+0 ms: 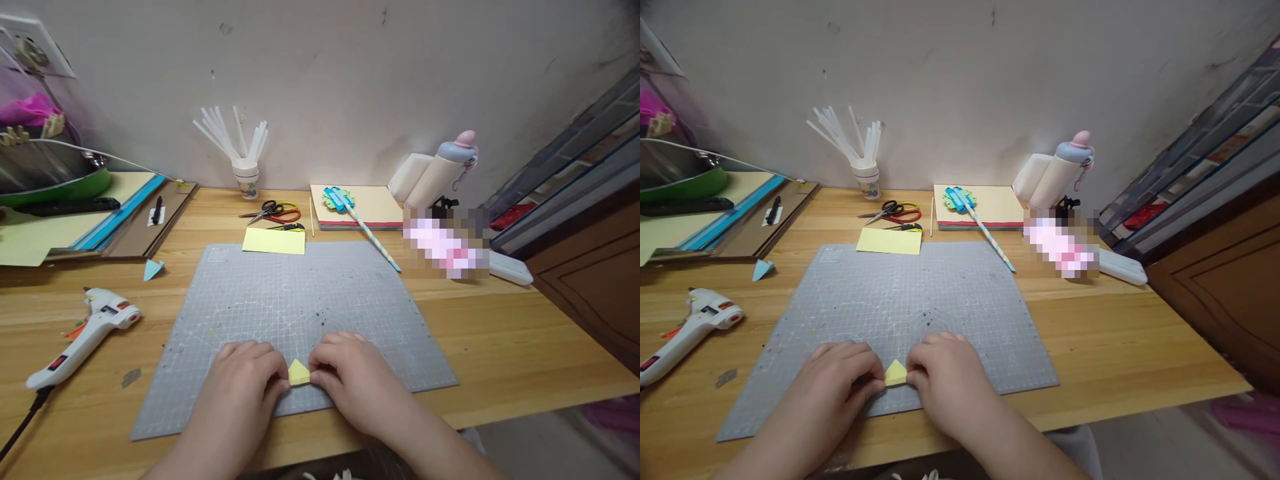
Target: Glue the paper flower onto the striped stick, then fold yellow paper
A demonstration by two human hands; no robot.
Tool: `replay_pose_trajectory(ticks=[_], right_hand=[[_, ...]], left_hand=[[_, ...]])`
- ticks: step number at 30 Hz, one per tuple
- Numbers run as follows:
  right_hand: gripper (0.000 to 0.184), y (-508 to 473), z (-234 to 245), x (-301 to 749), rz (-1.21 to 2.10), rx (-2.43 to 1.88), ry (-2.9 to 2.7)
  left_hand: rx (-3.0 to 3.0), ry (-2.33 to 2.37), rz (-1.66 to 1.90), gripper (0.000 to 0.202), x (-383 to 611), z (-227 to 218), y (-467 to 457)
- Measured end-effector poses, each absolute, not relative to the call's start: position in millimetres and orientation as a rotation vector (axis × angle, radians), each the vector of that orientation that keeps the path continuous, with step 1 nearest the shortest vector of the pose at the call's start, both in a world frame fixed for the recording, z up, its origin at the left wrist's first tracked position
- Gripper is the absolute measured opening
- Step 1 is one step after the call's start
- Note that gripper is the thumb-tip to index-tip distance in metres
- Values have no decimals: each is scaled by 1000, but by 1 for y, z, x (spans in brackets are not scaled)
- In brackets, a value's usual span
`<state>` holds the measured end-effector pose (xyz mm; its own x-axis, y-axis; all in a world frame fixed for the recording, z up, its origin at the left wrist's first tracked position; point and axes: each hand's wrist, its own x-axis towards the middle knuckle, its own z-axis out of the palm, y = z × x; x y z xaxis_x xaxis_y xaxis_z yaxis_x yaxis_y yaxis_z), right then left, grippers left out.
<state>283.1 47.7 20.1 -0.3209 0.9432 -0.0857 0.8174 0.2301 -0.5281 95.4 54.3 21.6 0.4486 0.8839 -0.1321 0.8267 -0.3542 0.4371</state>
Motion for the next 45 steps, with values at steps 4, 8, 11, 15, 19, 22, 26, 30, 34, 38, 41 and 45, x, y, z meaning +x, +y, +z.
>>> replay_pose_trajectory(ticks=[4, 8, 11, 15, 19, 22, 26, 30, 34, 38, 41, 45], right_hand=[[13, 55, 23, 283, 736, -1687, -2270], [11, 52, 23, 280, 690, -1647, -2290], [13, 36, 15, 275, 543, -1582, -2208], [26, 12, -3, 269, 326, -1234, -2193], [32, 0, -20, 270, 189, -1203, -2207], [30, -3, -25, 271, 38, -1210, -2262], [28, -3, -24, 266, -94, -1204, -2408], [27, 0, -21, 259, -136, -1236, -2488], [23, 0, -25, 256, -156, -1220, -2449], [29, -5, -26, 262, 20, -1236, -2369], [30, -7, -16, 270, 310, -1275, -2266], [25, -7, 0, 278, 375, -1346, -2167]], left_hand=[[2412, 1404, 222, 16, 98, 18, 44], [2496, 1434, 324, 17, 96, 10, 37], [2468, 1437, 325, 19, 95, 8, 38], [2402, 1427, 283, 21, 93, 11, 41], [2343, 1427, 280, 21, 93, 13, 42], [2317, 1445, 301, 19, 94, 12, 41], [2349, 1498, 316, 18, 96, 9, 35], [2509, 1511, 465, 15, 99, 4, 28], [2679, 1513, 649, 21, 101, -4, 20], [2969, 1405, 656, 31, 100, -12, 11], [3075, 1333, 602, 34, 98, -15, 6], [3069, 1380, 552, 35, 99, -15, 4]])
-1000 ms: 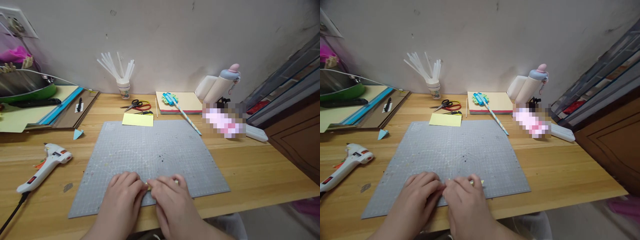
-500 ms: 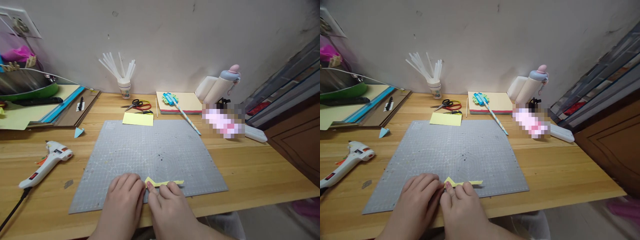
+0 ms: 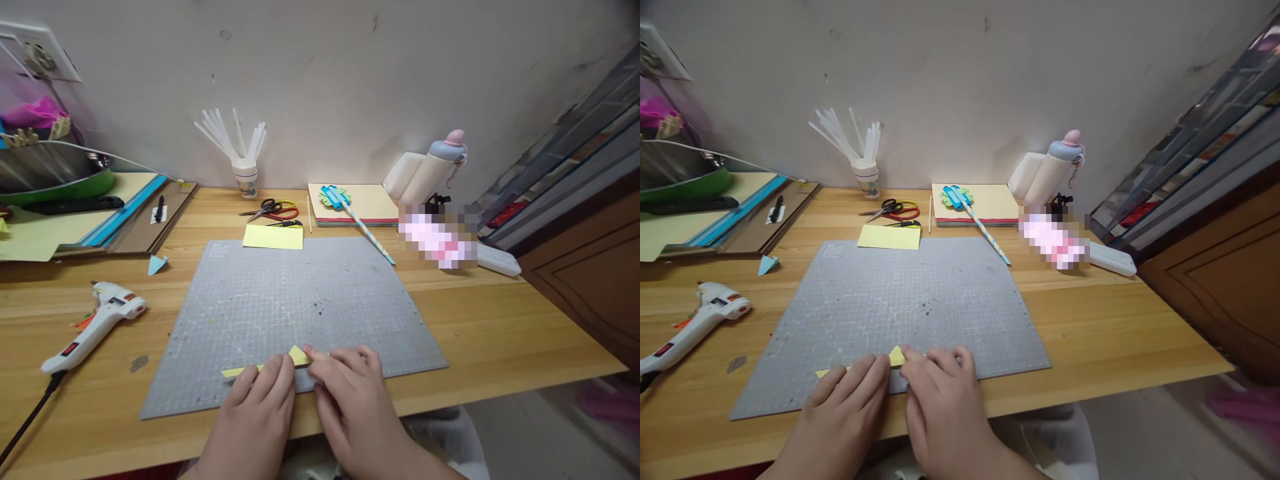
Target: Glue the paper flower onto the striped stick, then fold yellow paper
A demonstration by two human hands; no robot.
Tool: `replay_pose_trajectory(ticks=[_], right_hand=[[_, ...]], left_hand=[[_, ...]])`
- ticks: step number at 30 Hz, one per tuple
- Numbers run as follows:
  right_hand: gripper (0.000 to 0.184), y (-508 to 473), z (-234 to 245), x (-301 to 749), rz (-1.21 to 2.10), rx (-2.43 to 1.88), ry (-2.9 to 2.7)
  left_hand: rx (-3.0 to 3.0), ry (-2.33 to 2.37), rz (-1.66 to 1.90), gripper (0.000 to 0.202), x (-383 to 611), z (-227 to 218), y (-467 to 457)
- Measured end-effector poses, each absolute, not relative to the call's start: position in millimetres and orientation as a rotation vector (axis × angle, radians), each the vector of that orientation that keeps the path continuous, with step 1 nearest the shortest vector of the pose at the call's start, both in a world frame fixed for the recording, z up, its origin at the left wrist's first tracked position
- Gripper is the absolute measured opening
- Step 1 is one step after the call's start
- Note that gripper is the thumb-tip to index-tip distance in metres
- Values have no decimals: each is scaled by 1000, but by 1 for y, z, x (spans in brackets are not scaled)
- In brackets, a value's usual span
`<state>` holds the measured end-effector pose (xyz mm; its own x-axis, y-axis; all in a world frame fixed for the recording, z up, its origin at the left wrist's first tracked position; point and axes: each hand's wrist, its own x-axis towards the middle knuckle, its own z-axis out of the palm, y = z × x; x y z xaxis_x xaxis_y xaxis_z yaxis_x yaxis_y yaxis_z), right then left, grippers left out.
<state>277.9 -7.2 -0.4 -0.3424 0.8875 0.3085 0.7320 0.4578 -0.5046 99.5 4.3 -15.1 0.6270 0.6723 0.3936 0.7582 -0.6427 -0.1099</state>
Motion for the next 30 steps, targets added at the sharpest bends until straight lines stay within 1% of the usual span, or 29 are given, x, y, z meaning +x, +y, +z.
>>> replay_pose_trajectory(ticks=[3, 5, 11, 13, 17, 19, 21, 23, 24, 26, 28, 30], right_hand=[[44, -7, 1, 279, 334, -1319, -2224], [52, -8, -2, 279, 348, -1312, -2258], [57, -10, -7, 283, 418, -1427, -2270], [57, -11, -7, 284, 417, -1432, -2265], [58, -12, -9, 285, 377, -1387, -2280], [59, -11, -9, 285, 353, -1359, -2294], [58, -10, -8, 284, 330, -1348, -2302], [56, -9, -7, 283, 301, -1348, -2304], [55, -9, -7, 283, 284, -1347, -2305], [51, -10, -7, 285, 253, -1340, -2301], [42, -13, -9, 288, 200, -1315, -2264], [32, -17, -11, 293, 103, -1280, -2134]], left_hand=[[-2571, -1175, -448, 37, 100, -14, 4], [-2586, -1169, -437, 39, 97, -14, 3], [-2609, -1389, -463, 49, 69, -16, -4], [-2586, -1439, -386, 50, 54, -17, -7], [-2539, -1342, -229, 54, 34, -10, -6], [-2518, -1341, -237, 47, 39, -2, -1], [-2487, -1400, -344, 31, 55, 5, 7], [-2506, -1440, -421, 33, 77, 9, 17], [-2574, -1446, -424, 30, 87, 9, 21], [-2767, -1546, -293, 22, 104, 10, 28], [-2899, -1702, -245, 24, 110, 12, 33], [-3020, -1858, -400, 22, 109, 18, 35]])
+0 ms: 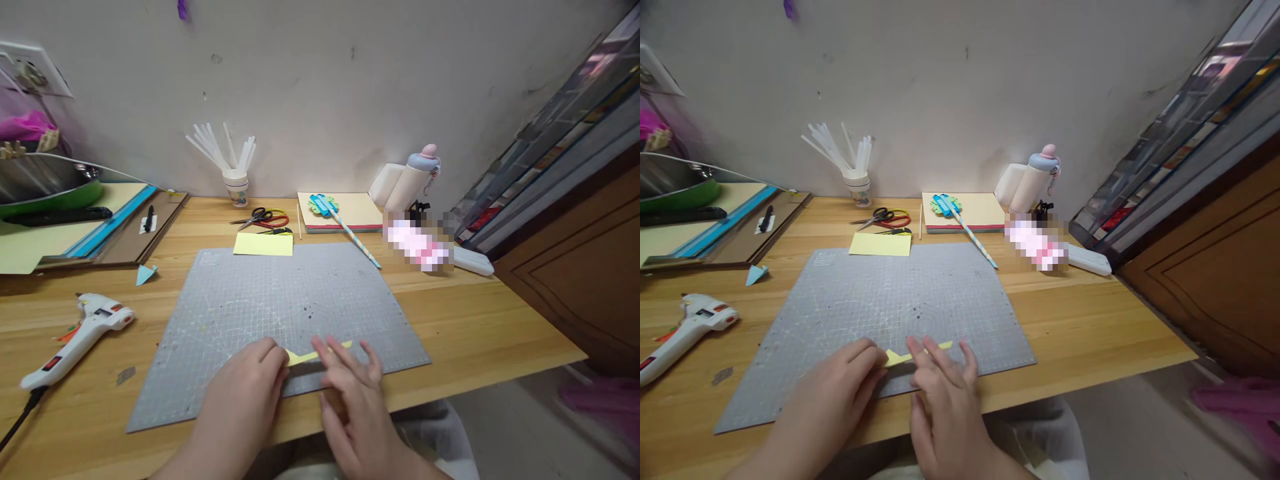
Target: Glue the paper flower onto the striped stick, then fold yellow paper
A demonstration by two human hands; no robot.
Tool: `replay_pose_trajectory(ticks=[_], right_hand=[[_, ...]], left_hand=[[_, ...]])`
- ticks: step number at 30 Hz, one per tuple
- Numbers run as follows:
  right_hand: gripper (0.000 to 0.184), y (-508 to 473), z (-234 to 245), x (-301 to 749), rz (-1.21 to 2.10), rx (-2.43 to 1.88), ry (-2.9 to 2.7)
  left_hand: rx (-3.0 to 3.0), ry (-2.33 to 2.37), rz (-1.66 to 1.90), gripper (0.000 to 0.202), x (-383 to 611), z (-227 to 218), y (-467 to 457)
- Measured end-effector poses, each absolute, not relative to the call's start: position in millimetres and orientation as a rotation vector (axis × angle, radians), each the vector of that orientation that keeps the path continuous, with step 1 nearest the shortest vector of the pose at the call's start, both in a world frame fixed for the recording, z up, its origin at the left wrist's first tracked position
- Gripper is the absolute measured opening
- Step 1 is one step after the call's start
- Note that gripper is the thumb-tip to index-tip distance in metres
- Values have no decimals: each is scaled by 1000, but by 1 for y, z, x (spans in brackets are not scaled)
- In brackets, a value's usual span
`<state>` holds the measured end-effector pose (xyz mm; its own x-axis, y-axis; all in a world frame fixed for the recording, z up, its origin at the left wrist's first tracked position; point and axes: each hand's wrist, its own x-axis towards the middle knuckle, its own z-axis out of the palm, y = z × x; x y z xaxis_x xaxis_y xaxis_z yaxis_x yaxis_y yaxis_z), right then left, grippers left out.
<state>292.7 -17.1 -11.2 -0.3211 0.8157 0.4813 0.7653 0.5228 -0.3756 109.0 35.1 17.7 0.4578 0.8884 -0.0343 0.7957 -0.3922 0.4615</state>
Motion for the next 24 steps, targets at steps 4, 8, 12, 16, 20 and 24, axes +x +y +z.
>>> replay_pose_trajectory(ticks=[4, 8, 12, 16, 20, 24], right_hand=[[27, -20, -3, 294, -21, -1256, -1772], [31, -9, 16, 282, 62, -1326, -1788], [33, 6, 17, 273, 291, -1400, -1940], [24, 14, 1, 276, 437, -1372, -1942], [16, 15, -5, 289, 516, -1419, -2022], [16, 15, -2, 302, 576, -1559, -2130]], left_hand=[[1707, 1332, 751, 18, 104, 29, 37], [1008, 1233, 998, 30, 114, 27, 37], [669, 1134, 974, 39, 130, 19, 34], [681, 1125, 958, 42, 132, 9, 28], [1097, 1058, 668, 32, 120, 3, 14], [1987, 1107, 725, 15, 103, 4, 7]])
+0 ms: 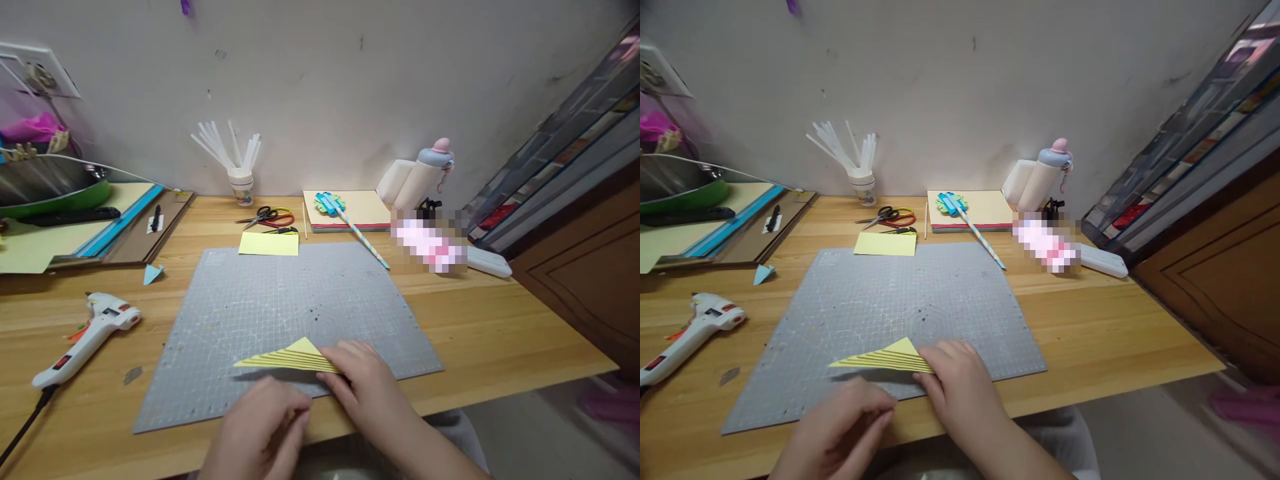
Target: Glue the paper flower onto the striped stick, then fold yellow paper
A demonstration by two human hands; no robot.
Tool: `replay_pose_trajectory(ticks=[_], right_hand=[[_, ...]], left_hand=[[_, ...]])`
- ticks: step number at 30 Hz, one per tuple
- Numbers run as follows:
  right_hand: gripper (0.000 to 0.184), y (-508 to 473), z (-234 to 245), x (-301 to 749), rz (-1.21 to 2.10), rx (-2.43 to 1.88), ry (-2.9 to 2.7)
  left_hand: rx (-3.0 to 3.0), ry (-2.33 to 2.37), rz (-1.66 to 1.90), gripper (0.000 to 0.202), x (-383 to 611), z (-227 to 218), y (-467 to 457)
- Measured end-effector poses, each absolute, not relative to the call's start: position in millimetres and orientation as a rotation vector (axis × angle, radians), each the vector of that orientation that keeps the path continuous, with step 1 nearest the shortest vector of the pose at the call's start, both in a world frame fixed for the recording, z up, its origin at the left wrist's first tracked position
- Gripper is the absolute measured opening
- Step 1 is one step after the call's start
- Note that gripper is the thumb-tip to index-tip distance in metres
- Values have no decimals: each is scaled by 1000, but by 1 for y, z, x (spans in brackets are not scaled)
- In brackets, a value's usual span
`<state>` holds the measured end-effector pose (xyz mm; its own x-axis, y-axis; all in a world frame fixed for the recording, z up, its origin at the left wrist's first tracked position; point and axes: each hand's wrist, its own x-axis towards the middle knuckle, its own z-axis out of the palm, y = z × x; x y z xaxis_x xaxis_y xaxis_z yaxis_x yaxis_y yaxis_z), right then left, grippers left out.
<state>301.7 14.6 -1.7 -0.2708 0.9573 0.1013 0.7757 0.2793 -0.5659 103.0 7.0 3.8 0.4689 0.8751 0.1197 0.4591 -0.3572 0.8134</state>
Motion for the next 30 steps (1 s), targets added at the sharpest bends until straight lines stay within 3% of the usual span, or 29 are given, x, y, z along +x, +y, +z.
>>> replay_pose_trajectory(ticks=[3, 6, 11, 17, 30], right_hand=[[32, 13, 2, 306, 494, -1629, -2165], [46, 11, 5, 305, 439, -1624, -2123], [26, 12, 6, 293, 505, -1541, -2122], [15, 16, -3, 286, 516, -1534, -2138], [9, 24, -6, 283, 518, -1554, -2144]], left_hand=[[2372, 1304, 835, 23, 99, 4, 16], [2427, 1402, 682, 24, 101, 1, 27], [2424, 1420, 609, 23, 107, -3, 34], [2416, 1398, 517, 13, 108, -1, 34], [2499, 1448, 481, 15, 117, -2, 37]])
